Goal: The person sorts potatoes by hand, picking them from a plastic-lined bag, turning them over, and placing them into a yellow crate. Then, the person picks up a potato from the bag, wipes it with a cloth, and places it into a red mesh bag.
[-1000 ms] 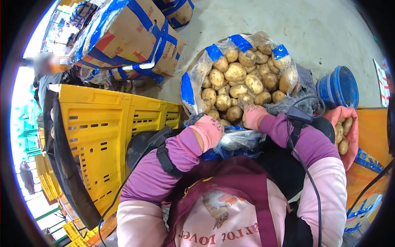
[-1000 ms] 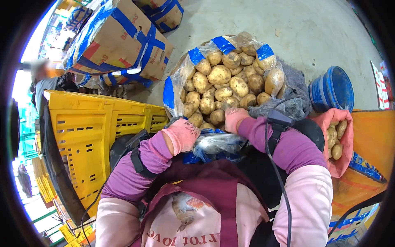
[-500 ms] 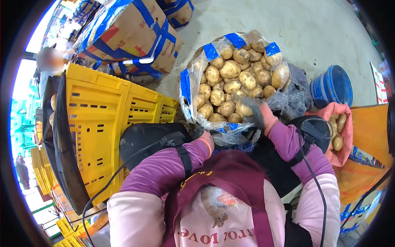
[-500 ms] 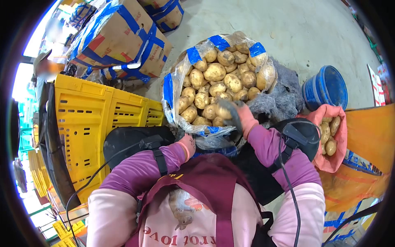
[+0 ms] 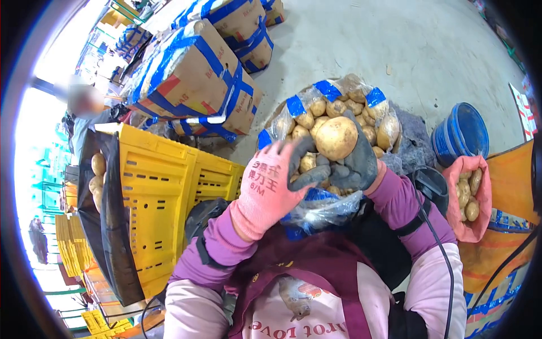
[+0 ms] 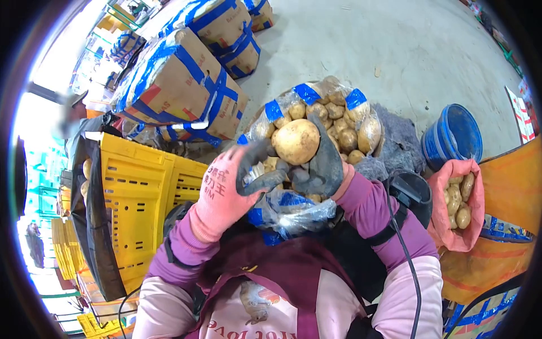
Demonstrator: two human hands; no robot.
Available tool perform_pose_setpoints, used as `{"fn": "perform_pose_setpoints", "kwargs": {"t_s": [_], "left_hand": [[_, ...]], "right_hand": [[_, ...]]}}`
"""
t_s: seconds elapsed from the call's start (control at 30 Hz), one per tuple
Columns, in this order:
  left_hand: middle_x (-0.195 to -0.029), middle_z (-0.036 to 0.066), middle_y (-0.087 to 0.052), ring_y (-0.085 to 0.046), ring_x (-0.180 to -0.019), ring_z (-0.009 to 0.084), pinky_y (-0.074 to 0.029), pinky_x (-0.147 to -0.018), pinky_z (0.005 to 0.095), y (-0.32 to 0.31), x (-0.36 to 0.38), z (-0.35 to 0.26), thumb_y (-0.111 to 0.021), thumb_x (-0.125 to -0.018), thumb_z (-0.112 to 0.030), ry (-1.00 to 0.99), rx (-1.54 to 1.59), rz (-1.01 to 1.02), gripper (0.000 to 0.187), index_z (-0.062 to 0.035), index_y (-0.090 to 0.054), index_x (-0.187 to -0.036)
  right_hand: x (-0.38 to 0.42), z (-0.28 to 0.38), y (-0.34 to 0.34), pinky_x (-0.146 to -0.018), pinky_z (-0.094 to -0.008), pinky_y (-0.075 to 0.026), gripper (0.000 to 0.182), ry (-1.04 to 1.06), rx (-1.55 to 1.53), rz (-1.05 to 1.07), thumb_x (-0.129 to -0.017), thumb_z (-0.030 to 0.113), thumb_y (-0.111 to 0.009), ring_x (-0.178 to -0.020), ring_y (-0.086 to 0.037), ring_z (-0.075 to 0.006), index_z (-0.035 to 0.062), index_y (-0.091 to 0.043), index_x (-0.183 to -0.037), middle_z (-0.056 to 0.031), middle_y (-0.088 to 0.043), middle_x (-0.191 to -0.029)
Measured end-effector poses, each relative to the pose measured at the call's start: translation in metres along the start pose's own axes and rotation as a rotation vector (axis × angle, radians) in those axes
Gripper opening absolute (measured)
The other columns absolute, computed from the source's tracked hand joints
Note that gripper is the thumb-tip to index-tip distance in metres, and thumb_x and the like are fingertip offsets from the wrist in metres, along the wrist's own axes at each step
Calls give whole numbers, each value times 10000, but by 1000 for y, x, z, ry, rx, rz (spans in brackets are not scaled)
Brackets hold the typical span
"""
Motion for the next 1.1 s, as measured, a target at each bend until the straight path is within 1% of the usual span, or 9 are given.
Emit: {"fn": "perform_pose_setpoints", "kwargs": {"t_s": [0.07,0.13,0.2,0.3,0.53,0.73,0.8,0.93,1.1], "left_hand": [[-1214,197,-562,-541,-1125,392,-441,-971,453,-21,-11,21,-851,-654,-211,34,222,-19,837,-27,-449,-1364],[-1280,213,-536,-517,-1170,409,-421,-1010,456,-45,-19,34,-856,-652,-186,77,439,18,881,-16,-416,-1396],[-1334,196,-522,-520,-1225,364,-419,-1044,428,-52,-19,40,-856,-683,-170,132,499,55,882,-15,-396,-1419],[-1381,131,-520,-515,-1262,208,-435,-1049,340,-63,-29,56,-841,-739,-104,234,1116,120,854,-20,-377,-1452],[-1376,111,-538,-521,-1258,203,-410,-1074,350,-42,-36,49,-816,-731,-60,358,1278,164,774,-19,-446,-1410],[-1395,125,-532,-485,-1299,198,-390,-1085,342,-25,-40,37,-823,-710,-47,-44,533,5,798,-4,-452,-1415],[-1433,119,-492,-463,-1317,200,-386,-1090,348,-29,-40,36,-820,-722,-52,-39,644,12,805,-2,-438,-1429],[-1392,97,-521,-500,-1253,162,-426,-1042,318,-32,-39,37,-791,-821,-157,102,1185,-16,719,-11,-442,-1433],[-1111,63,-668,-610,-1015,110,-494,-896,261,-57,-19,64,-533,-997,-128,473,1522,-10,327,-10,-585,-1297]], "right_hand": [[0,7,10,-360,-230,-422,784,243,287,-561,-896,771,-365,-535,-606,-153,82,-622,-1170,-116,-691,-877],[11,14,-19,-389,-205,-381,742,119,966,-617,-889,726,-475,-499,-505,-98,52,-605,-1172,-56,-653,-858],[13,17,-54,-650,-238,-530,590,508,1395,-778,-889,473,-681,-772,-632,-142,13,-569,-1242,-93,-647,-1059],[7,26,-61,-991,-324,-469,564,889,1734,-529,-840,184,-768,-1142,-586,-207,-3,-526,-1314,-132,-575,-1286],[7,34,-63,-1104,-355,-368,443,748,1674,-445,-953,122,-615,-1290,-502,-241,-14,-502,-1359,-138,-546,-1366],[8,28,-53,-713,-233,-545,675,491,1126,-293,-890,240,-700,-884,-655,-132,-22,-390,-1429,-147,-568,-1278],[11,27,-69,-859,-291,-541,726,338,1190,-613,-841,187,-760,-1023,-645,-194,-22,-388,-1427,-140,-540,-1326],[18,25,-74,-1103,-366,-377,817,697,1971,-413,-732,51,-834,-1306,-467,-213,1,-405,-1426,-119,-515,-1382],[14,18,-65,-936,-315,-497,703,516,1276,-537,-788,63,-720,-1152,-577,-197,1,-425,-1423,-109,-567,-1294]]}}
Point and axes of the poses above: each hand's wrist, its own x-axis away from the middle knuckle, its own y-axis out of the back of the hand, z = x × y, the point moved 5 cm from there along -x, towards the middle knuckle
